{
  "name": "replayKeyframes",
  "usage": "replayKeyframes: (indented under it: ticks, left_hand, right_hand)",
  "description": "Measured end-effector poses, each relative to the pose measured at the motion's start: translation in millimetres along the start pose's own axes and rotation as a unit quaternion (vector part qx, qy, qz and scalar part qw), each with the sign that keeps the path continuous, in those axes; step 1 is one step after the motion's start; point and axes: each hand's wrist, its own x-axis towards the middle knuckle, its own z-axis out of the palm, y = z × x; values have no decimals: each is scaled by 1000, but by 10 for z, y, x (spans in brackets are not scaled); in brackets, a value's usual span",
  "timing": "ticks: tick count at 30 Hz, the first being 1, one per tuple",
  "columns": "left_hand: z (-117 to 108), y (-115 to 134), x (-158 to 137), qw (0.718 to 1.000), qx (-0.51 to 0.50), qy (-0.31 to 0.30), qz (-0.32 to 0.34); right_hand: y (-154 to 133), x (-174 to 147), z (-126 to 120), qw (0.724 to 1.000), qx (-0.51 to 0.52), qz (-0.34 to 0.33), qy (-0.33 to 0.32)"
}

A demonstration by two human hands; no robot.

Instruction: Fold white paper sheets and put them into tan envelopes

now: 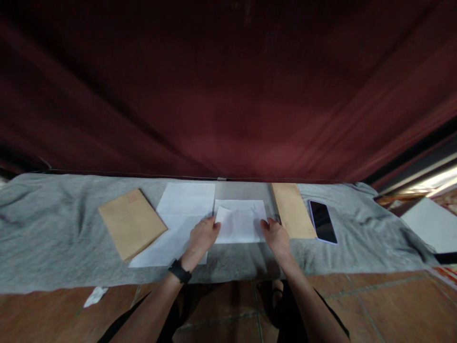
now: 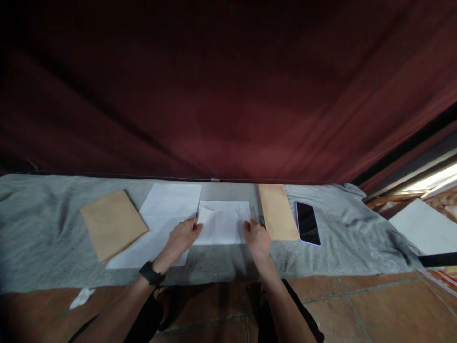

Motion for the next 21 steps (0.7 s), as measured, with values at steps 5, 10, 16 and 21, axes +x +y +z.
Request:
replayKeyframes:
  ticks: [5,10,16,21]
  left_hand:
    - [27,43,34,999,36,23,-2]
    - [33,75,87,998,51,32,-13]
    - [63,90,150,997,55,49,-13]
    - [115,70,205,996,52,68,-13]
  right_hand:
    - [-54,30,-5,1000,-17,4,17]
    - [-88,81,18,999,-25,11,37]
    - [-123,122,33,998,-31,21,59]
    - [-162,136,63,995,-46,23,89]
